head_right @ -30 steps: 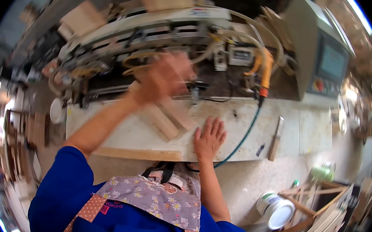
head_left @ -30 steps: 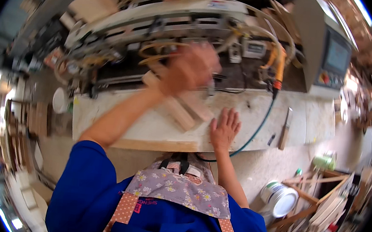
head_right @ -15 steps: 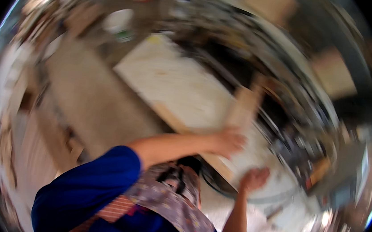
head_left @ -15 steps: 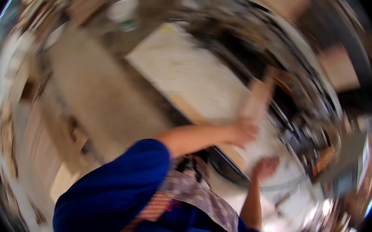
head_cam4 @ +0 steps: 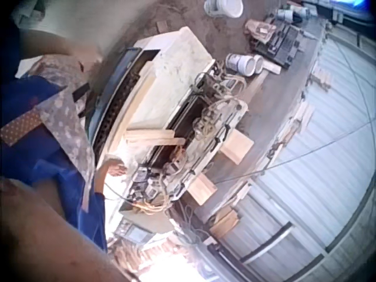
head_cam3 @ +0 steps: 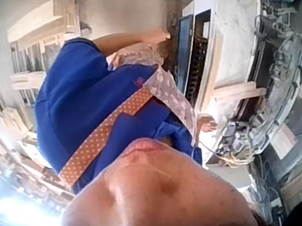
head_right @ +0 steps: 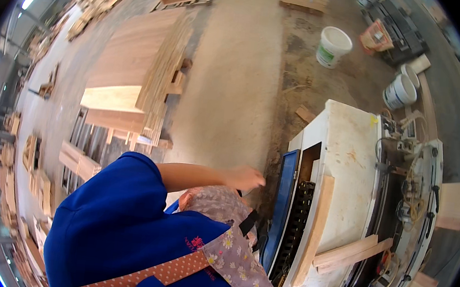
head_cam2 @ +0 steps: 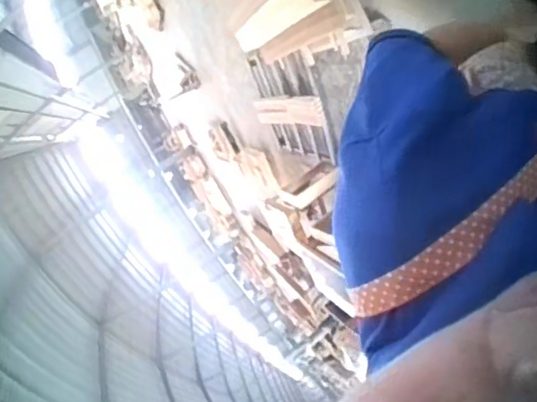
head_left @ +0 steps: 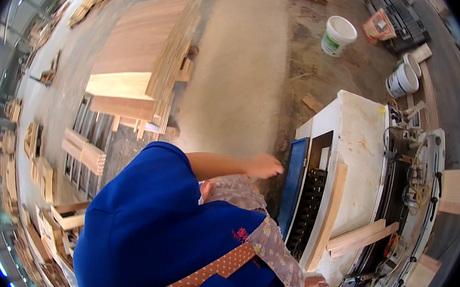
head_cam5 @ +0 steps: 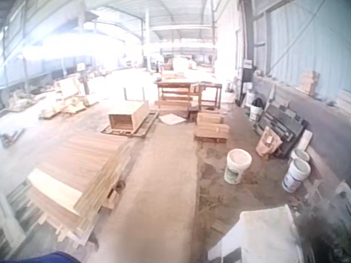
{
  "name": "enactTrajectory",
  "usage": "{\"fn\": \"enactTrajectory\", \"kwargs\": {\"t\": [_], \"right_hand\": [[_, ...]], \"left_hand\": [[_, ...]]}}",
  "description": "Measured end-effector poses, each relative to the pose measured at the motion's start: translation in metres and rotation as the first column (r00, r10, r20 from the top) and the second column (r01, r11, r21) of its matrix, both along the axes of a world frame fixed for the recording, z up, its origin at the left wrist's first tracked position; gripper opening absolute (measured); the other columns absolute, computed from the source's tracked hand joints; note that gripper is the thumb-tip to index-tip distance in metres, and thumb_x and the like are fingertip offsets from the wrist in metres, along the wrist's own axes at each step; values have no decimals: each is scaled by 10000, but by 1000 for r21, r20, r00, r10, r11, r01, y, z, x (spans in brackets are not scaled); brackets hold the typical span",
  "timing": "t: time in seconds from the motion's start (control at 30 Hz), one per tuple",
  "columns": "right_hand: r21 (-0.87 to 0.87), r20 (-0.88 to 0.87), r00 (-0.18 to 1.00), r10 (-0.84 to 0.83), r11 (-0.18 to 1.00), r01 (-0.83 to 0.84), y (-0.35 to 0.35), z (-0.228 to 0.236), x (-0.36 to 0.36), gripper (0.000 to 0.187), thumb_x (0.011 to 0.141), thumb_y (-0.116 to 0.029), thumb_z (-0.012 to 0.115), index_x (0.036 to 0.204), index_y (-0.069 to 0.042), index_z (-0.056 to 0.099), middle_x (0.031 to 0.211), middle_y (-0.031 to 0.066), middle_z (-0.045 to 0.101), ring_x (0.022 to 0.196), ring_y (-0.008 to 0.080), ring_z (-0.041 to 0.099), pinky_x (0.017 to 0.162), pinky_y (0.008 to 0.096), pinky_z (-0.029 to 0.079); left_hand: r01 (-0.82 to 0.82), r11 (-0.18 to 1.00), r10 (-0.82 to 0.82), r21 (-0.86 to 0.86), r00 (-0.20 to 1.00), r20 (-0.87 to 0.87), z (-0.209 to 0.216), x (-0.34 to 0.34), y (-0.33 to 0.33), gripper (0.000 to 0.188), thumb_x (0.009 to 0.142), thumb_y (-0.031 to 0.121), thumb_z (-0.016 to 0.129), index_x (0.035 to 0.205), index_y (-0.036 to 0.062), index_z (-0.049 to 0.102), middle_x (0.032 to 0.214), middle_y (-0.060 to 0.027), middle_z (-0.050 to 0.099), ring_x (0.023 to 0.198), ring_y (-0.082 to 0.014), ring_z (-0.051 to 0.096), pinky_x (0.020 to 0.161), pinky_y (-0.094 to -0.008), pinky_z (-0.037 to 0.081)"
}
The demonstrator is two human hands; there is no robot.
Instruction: The person applies a substance to the dovetail joints of wood boards using a handheld brush, assembles two sets of boards by hand, and then processes several wood boards through a woodworking machine while using a handheld dispenser to apply more substance.
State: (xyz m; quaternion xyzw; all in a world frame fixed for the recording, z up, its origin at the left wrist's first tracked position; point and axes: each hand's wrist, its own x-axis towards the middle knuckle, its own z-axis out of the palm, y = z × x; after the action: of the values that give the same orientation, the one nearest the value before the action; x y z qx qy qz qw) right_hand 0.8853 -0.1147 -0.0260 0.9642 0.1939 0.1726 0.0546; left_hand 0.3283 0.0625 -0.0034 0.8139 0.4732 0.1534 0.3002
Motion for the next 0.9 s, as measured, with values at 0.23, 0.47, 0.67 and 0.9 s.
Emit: {"fn": "enactTrajectory", "kwargs": {"t": [0.23,0.47,0.67,0.9], "right_hand": [[-24,-98,995,14,1000,-16,13,16,-13,542,935,-510,284,1373,-228,431,1370,2,448,1243,226,443,1027,434,333],[-16,-169,985,47,999,-50,-2,16,-20,547,931,-512,284,1369,-215,422,1377,17,434,1255,239,431,1016,459,334],[-105,-263,937,230,959,-265,-7,-11,46,493,936,-455,341,1318,-175,479,1292,96,497,1202,286,472,997,480,356],[444,-884,331,329,813,376,-55,51,26,771,905,-599,426,1482,-134,216,1507,153,232,1382,348,217,1129,439,196]], "left_hand": [[-369,907,220,-201,825,-521,-147,-179,-229,234,792,272,584,838,83,714,913,-148,682,876,-321,647,733,-443,509],[-782,74,494,-619,568,-659,-216,-218,-452,259,759,208,635,841,-33,682,856,-188,690,664,-296,684,613,-382,548],[-821,305,555,-482,565,-611,-140,-236,-439,293,791,289,656,961,51,645,894,-147,670,851,-305,656,686,-396,528],[-696,-64,979,-715,95,-180,-186,-357,-424,427,856,298,632,1215,86,543,1076,-122,568,916,-247,567,756,-418,510]]}}
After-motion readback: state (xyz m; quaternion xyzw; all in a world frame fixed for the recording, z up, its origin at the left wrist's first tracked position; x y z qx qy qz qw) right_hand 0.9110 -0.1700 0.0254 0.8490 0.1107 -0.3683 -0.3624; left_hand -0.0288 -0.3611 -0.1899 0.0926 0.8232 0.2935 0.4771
